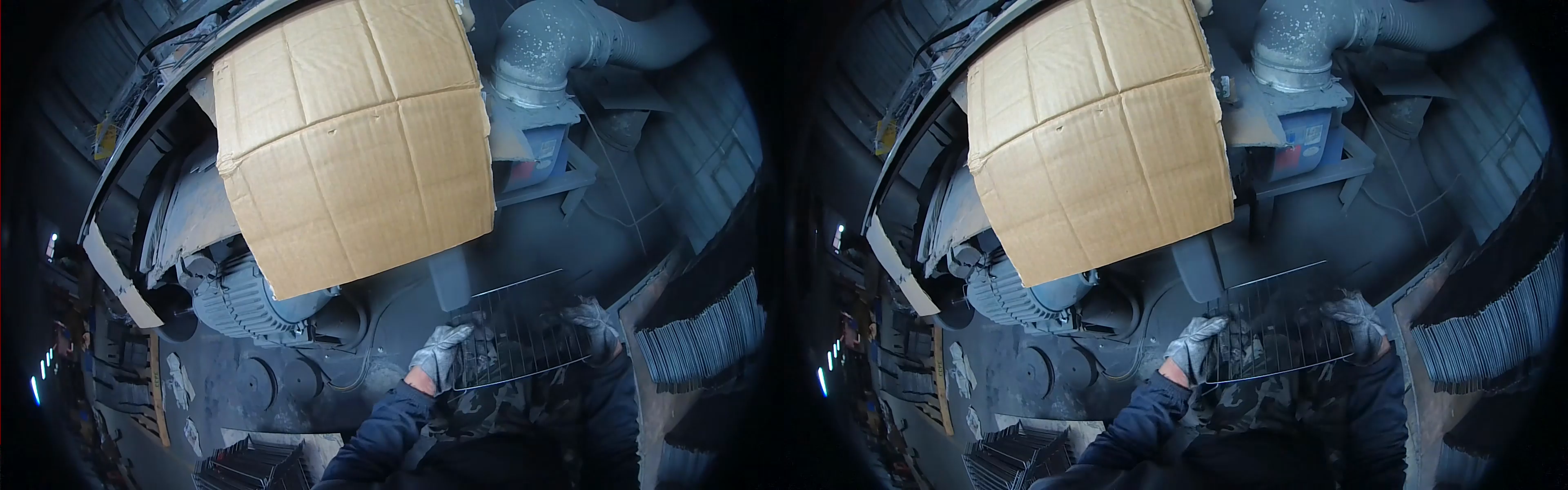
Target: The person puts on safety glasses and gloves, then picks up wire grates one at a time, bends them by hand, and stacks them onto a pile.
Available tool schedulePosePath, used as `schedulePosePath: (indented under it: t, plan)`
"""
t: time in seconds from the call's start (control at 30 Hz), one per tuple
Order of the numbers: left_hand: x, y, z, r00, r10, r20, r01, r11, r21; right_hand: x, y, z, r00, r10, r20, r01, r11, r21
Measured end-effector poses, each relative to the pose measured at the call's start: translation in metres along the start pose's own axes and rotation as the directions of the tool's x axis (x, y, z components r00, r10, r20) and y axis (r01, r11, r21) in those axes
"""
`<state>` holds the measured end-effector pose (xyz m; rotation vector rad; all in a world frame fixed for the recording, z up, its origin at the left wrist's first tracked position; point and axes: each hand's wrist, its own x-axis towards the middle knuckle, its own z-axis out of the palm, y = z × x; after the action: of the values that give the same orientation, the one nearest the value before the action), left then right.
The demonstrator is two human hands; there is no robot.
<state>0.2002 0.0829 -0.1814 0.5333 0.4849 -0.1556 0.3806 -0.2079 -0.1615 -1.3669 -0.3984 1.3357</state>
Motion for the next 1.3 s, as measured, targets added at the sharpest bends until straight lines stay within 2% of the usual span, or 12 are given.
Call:
schedulePosePath:
  t: [0.27, 0.33, 0.37, 0.5, 0.6, 0.67, 0.73, 0.83, 1.03, 1.07, 1.23, 1.3]
  plan:
    - [-0.095, 0.037, -0.094, 0.935, 0.210, -0.287, -0.197, 0.978, 0.073, 0.132, 0.035, 0.084, 0.922, 0.107, 0.372, -0.248, 0.902, 0.354]
    - [-0.154, 0.053, -0.111, 0.881, 0.300, -0.366, -0.239, 0.949, 0.204, 0.142, 0.019, 0.151, 0.986, -0.043, 0.158, 0.023, 0.991, 0.130]
    - [-0.177, 0.053, -0.127, 0.893, 0.283, -0.351, -0.213, 0.951, 0.225, 0.151, 0.030, 0.168, 0.975, 0.086, 0.206, -0.168, 0.892, 0.421]
    - [-0.227, 0.038, -0.098, 0.800, 0.326, -0.504, -0.221, 0.941, 0.257, 0.115, 0.001, 0.197, 0.926, -0.248, 0.286, 0.281, 0.957, -0.078]
    - [-0.227, 0.016, -0.106, 0.802, 0.493, -0.337, -0.171, 0.731, 0.661, 0.087, -0.004, 0.187, 0.980, 0.024, 0.199, -0.071, 0.970, 0.231]
    - [-0.216, 0.009, -0.080, 0.745, 0.667, 0.031, -0.214, 0.195, 0.957, 0.058, -0.009, 0.174, 0.987, -0.039, 0.155, 0.016, 0.988, 0.151]
    - [-0.192, -0.002, -0.084, 0.737, 0.674, 0.051, -0.273, 0.226, 0.935, 0.033, -0.010, 0.163, 0.990, -0.115, 0.088, 0.113, 0.993, 0.026]
    - [-0.184, -0.012, -0.041, 0.791, 0.558, -0.250, -0.243, 0.662, 0.709, -0.005, -0.019, 0.153, 0.982, -0.183, 0.038, 0.180, 0.981, 0.077]
    - [-0.182, -0.017, 0.015, 0.640, 0.768, -0.034, -0.329, 0.313, 0.891, -0.042, -0.020, 0.146, 0.847, -0.488, -0.211, 0.390, 0.840, -0.376]
    - [-0.185, -0.014, 0.025, 0.529, 0.818, 0.228, -0.295, -0.075, 0.953, -0.046, -0.021, 0.147, 0.811, -0.537, -0.232, 0.421, 0.812, -0.405]
    - [-0.190, -0.029, 0.056, 0.404, 0.893, 0.196, -0.531, 0.055, 0.846, -0.047, -0.009, 0.145, 0.768, -0.511, -0.386, 0.581, 0.810, 0.084]
    - [-0.188, -0.034, 0.066, 0.329, 0.907, 0.264, -0.612, -0.008, 0.791, -0.068, -0.021, 0.164, 0.629, -0.605, -0.487, 0.633, 0.763, -0.131]
